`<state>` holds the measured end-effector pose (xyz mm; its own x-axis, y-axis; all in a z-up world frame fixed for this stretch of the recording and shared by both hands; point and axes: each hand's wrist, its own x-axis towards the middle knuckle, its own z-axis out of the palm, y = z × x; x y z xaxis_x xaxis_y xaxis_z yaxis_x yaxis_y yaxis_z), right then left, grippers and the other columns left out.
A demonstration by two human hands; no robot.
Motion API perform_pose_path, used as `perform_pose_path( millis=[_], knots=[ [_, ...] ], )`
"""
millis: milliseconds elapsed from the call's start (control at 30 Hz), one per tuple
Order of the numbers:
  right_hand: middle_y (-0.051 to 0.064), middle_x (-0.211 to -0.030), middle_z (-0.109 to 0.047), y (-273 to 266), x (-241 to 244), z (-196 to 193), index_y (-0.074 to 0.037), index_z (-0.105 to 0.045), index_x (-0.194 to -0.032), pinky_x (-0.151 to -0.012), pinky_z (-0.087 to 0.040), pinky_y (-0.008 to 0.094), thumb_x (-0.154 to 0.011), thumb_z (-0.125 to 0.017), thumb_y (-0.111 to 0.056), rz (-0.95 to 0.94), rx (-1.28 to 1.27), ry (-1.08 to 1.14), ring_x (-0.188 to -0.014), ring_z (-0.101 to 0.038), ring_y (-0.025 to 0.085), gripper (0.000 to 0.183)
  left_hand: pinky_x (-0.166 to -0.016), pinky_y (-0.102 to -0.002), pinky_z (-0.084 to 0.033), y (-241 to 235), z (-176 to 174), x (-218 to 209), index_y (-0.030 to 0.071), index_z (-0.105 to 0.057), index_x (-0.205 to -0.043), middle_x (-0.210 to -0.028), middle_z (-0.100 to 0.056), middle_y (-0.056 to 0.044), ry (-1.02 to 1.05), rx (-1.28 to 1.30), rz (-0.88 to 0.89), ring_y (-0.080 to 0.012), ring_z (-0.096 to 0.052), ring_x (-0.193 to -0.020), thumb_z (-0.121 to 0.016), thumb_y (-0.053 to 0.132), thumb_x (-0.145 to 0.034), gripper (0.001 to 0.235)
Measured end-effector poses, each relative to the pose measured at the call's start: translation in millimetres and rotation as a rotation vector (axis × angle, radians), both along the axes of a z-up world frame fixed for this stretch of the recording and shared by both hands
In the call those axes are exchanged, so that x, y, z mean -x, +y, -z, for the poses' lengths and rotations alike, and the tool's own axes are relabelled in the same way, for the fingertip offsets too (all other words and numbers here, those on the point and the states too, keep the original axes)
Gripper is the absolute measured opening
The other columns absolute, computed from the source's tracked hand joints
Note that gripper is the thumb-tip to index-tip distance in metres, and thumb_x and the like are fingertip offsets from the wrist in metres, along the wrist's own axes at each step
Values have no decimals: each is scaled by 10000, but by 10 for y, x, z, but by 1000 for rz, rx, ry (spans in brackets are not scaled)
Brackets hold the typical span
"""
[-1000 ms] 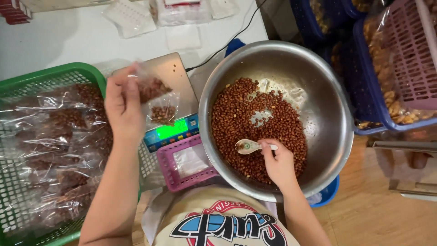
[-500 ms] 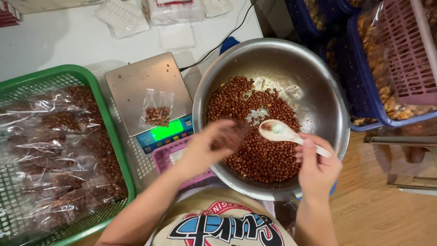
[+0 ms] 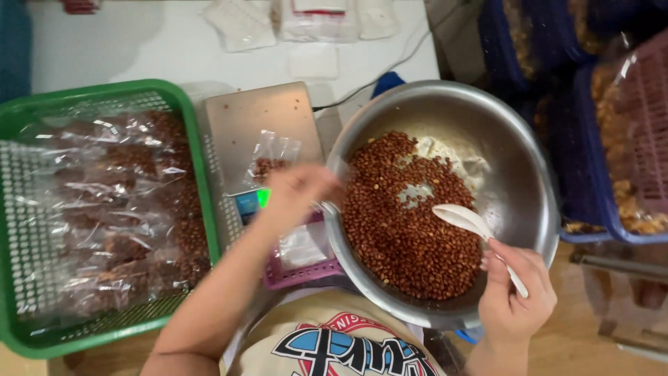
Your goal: The person scoops roasted peanuts from a large metal bowl into small plastic bags placed on a digital scale. After each bag reaches the target weight, the person moves it into a green basket and repeats the process with a new bag.
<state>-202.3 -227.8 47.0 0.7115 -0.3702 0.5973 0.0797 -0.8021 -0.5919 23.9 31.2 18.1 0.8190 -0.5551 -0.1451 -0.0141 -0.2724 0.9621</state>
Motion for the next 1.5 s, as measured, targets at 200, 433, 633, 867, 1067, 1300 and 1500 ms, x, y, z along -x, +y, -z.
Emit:
perform_pose_path(
  millis=[200,433,633,867,1067,1300,1500],
  knots=[
    [190,-970,-695,67,10,121,55,-726,-1159,-786,-544,298,-1083,-620,8,2,-37,124,-761,-648,195,139,-951,-450,-483,423,1368,-910,118,-799,-915,-1009,-715,-142,-402,-389,-282,-305,-557,-1176,-620,323,-890,274],
    [178,-968,-674,365,-143,106,59,-739,-1225,-813,-554,262,-1148,-595,-9,75,-147,221,-774,-666,186,177,-931,-334,-522,661,1138,-932,98,-787,-1023,-1029,-556,-81,-492,-18,-643,-237,-640,-984,-700,160,-896,166],
    [239,-983,-661,74,-165,417,71,-717,-1330,-820,-549,313,-1163,-561,-129,105,-218,315,-799,-664,261,303,-846,-329,-528,861,786,-774,54,-689,-1245,-1198,-474,-66,-496,-12,-656,-183,-607,-911,-841,297,-821,512],
    [254,-957,-662,19,-223,565,77,-715,-1311,-808,-579,337,-1141,-578,-212,72,-264,323,-768,-662,283,362,-667,-315,-582,897,849,-683,-3,-685,-1093,-1044,-462,-99,-651,198,-671,-200,-662,-691,-487,-43,-1033,212],
    [273,-964,-684,64,-172,440,99,-704,-1316,-779,-570,351,-1149,-559,-186,118,-281,369,-773,-673,297,360,-1110,-394,-503,814,896,-855,9,-409,-1509,-1475,-345,-239,-83,-56,-767,-363,-598,-1227,-824,16,-762,854],
    [272,-947,-703,-127,-121,550,56,-735,-1298,-765,-568,367,-1106,-588,-307,164,-279,485,-763,-694,316,436,-738,-364,-567,1049,516,-806,117,-631,-980,-873,-740,-63,-161,-136,-654,-212,-724,-818,-703,55,-910,118],
    [289,-950,-731,-451,-176,704,41,-719,-1339,-816,-578,384,-1073,-561,-277,69,-320,568,-794,-717,335,444,-909,-362,-599,1697,36,-753,84,-630,-1103,-1096,-613,-93,-386,-161,-718,-251,-625,-1001,-613,-105,-905,275]
  ],
)
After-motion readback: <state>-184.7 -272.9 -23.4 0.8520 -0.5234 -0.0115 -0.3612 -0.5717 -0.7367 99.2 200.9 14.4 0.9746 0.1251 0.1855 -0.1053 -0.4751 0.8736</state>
